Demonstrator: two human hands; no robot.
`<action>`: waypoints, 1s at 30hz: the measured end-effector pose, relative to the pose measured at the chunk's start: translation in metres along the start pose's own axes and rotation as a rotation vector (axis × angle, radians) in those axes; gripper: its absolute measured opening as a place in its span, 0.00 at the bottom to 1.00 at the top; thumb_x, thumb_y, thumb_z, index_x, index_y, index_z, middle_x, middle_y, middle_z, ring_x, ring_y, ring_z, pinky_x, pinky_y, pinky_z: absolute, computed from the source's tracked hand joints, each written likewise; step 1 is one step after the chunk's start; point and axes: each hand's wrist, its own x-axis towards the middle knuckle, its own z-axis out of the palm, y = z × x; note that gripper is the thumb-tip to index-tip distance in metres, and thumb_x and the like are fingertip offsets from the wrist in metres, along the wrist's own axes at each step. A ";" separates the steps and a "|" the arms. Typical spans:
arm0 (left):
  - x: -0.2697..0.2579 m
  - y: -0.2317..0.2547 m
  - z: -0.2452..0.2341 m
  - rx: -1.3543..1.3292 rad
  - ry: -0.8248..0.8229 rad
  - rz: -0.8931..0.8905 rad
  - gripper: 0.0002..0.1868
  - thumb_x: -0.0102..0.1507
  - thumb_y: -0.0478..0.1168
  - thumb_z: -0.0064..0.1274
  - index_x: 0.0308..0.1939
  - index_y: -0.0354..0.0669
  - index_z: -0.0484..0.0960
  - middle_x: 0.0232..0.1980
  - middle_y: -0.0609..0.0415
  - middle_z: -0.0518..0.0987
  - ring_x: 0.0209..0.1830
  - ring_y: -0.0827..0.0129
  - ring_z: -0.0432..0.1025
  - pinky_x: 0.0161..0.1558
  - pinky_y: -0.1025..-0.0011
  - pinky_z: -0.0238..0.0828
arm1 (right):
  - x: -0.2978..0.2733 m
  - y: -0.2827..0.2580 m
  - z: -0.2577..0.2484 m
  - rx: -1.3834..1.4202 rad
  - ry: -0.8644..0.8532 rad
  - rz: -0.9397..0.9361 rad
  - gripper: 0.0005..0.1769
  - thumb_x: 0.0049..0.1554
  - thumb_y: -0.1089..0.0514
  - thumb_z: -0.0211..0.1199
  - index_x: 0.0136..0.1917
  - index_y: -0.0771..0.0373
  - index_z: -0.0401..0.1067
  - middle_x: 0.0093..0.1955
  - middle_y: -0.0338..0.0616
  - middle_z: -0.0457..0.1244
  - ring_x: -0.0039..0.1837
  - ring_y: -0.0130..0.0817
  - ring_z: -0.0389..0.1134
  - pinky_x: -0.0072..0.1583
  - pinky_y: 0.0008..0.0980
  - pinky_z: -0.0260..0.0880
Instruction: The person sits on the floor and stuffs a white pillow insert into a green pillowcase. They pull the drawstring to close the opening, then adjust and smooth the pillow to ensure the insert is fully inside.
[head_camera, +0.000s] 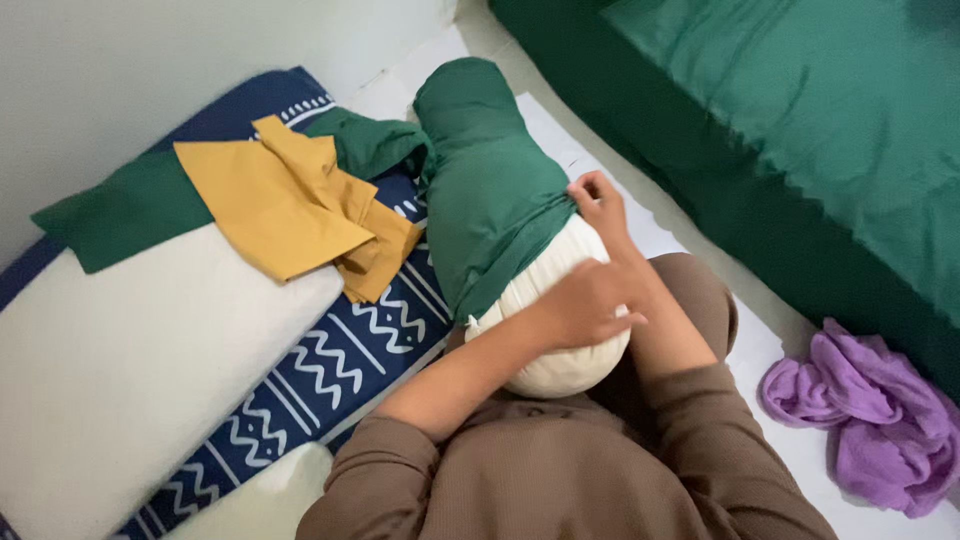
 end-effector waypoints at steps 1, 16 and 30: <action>-0.010 -0.005 -0.011 -0.094 0.093 -0.026 0.10 0.64 0.47 0.55 0.40 0.46 0.80 0.42 0.53 0.81 0.46 0.53 0.75 0.53 0.57 0.67 | -0.004 -0.010 -0.011 -0.044 0.002 0.005 0.07 0.61 0.59 0.68 0.48 0.62 0.71 0.41 0.33 0.64 0.45 0.21 0.63 0.47 0.23 0.64; -0.168 -0.067 -0.040 0.262 0.412 -0.637 0.30 0.54 0.34 0.55 0.60 0.35 0.67 0.62 0.37 0.69 0.61 0.38 0.67 0.61 0.55 0.67 | -0.162 -0.284 0.014 -1.065 -0.656 -0.613 0.59 0.21 0.34 0.76 0.67 0.45 0.68 0.66 0.45 0.64 0.73 0.49 0.56 0.67 0.75 0.42; -0.115 -0.289 -0.015 0.052 0.964 -0.782 0.15 0.64 0.33 0.44 0.53 0.39 0.80 0.47 0.41 0.83 0.49 0.50 0.79 0.52 0.62 0.73 | -0.126 -0.156 -0.048 -0.299 -0.427 -0.101 0.22 0.46 0.54 0.67 0.53 0.62 0.76 0.48 0.45 0.69 0.50 0.41 0.66 0.55 0.43 0.65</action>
